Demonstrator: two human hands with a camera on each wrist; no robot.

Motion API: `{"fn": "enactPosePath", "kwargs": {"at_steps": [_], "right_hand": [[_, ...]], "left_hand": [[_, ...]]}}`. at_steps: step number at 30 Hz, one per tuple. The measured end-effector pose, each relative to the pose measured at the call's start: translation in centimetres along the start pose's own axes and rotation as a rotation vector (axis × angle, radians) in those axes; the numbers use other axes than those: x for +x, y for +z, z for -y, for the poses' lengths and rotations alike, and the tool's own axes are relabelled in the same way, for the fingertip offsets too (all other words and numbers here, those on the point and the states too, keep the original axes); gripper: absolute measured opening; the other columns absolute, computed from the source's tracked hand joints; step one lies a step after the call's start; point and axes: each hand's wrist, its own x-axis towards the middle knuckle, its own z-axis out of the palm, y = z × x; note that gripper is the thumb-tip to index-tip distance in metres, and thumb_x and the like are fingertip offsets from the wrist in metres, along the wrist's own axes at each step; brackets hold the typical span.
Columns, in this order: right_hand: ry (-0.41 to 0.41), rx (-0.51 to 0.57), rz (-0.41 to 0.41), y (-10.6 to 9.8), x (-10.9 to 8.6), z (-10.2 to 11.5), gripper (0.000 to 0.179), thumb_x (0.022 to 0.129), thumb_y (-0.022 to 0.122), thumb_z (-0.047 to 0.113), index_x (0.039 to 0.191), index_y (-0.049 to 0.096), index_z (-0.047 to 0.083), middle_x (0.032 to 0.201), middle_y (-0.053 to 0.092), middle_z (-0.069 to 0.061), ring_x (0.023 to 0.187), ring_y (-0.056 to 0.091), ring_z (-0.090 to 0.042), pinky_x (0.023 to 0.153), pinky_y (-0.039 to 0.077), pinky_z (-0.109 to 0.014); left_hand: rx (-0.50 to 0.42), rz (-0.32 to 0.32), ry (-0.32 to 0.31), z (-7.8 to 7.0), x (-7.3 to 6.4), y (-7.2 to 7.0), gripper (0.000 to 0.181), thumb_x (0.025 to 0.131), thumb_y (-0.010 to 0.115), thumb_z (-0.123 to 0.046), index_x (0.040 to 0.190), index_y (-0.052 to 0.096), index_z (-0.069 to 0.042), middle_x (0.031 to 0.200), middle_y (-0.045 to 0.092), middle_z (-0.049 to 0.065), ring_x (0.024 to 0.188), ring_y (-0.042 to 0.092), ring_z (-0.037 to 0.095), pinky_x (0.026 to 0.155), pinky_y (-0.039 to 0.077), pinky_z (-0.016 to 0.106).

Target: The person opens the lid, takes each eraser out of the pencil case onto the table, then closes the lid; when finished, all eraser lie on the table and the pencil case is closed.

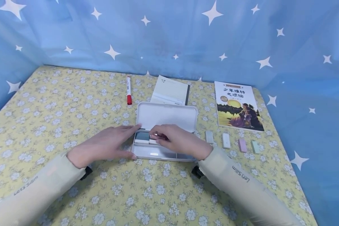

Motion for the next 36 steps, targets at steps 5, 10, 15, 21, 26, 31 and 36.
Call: {"fn": "enactPosePath", "kwargs": {"at_steps": [5, 10, 15, 21, 26, 31, 36], "right_hand": [[0.016, 0.011, -0.026, 0.1, 0.0, 0.0, 0.018, 0.106, 0.062, 0.014, 0.124, 0.068, 0.015, 0.097, 0.068, 0.005, 0.081, 0.058, -0.009, 0.075, 0.052, -0.029], [0.054, 0.034, -0.044, 0.2, -0.1, -0.1, 0.021, 0.107, 0.061, 0.016, 0.127, 0.067, 0.015, 0.101, 0.074, 0.004, 0.086, 0.067, -0.007, 0.078, 0.056, -0.030], [0.097, 0.039, -0.089, 0.2, -0.6, -0.2, 0.024, 0.107, 0.062, 0.017, 0.131, 0.065, 0.016, 0.098, 0.076, 0.005, 0.086, 0.069, -0.005, 0.081, 0.059, -0.030], [0.111, 0.097, -0.168, -0.1, -1.2, -0.1, 0.029, 0.105, 0.065, 0.014, 0.133, 0.064, 0.017, 0.100, 0.076, 0.003, 0.087, 0.070, -0.007, 0.080, 0.061, -0.030], [0.142, 0.162, -0.219, -0.5, -1.8, -0.2, 0.029, 0.103, 0.067, 0.012, 0.132, 0.066, 0.017, 0.101, 0.075, 0.001, 0.091, 0.070, -0.010, 0.079, 0.061, -0.028], [0.150, 0.215, -0.249, -0.7, -2.9, -0.5, 0.030, 0.102, 0.067, 0.010, 0.132, 0.066, 0.013, 0.102, 0.075, -0.003, 0.088, 0.071, -0.015, 0.076, 0.060, -0.026], [0.171, 0.246, -0.287, -0.9, -4.3, -1.0, 0.031, 0.101, 0.068, 0.007, 0.132, 0.066, 0.010, 0.101, 0.076, -0.006, 0.084, 0.072, -0.014, 0.069, 0.059, -0.026]], "left_hand": [[-0.006, -0.004, -0.004, 0.1, -0.1, 0.1, 0.107, 0.087, 0.081, -0.056, 0.167, 0.026, -0.011, 0.167, 0.042, 0.015, 0.151, 0.046, 0.036, 0.115, 0.046, 0.060], [-0.015, 0.003, -0.010, 0.1, -0.1, 0.2, 0.107, 0.087, 0.081, -0.055, 0.167, 0.026, -0.010, 0.167, 0.041, 0.016, 0.152, 0.045, 0.037, 0.117, 0.045, 0.059], [-0.016, 0.008, -0.012, 0.0, -0.2, 0.2, 0.107, 0.087, 0.081, -0.055, 0.167, 0.026, -0.011, 0.167, 0.041, 0.016, 0.151, 0.045, 0.037, 0.117, 0.045, 0.060], [-0.009, 0.012, -0.015, 0.0, -0.3, 0.1, 0.106, 0.088, 0.080, -0.055, 0.167, 0.026, -0.012, 0.167, 0.042, 0.015, 0.152, 0.045, 0.036, 0.115, 0.046, 0.061], [-0.006, 0.003, -0.003, 0.0, -0.2, 0.1, 0.106, 0.088, 0.080, -0.055, 0.167, 0.026, -0.011, 0.167, 0.041, 0.015, 0.152, 0.045, 0.036, 0.115, 0.046, 0.060], [-0.008, 0.001, 0.001, 0.0, -0.2, 0.1, 0.106, 0.087, 0.081, -0.055, 0.167, 0.026, -0.011, 0.167, 0.042, 0.015, 0.151, 0.046, 0.036, 0.114, 0.047, 0.060], [-0.005, -0.001, 0.006, 0.0, -0.2, -0.1, 0.106, 0.087, 0.081, -0.055, 0.167, 0.026, -0.011, 0.167, 0.041, 0.015, 0.151, 0.046, 0.036, 0.113, 0.048, 0.060]]}}
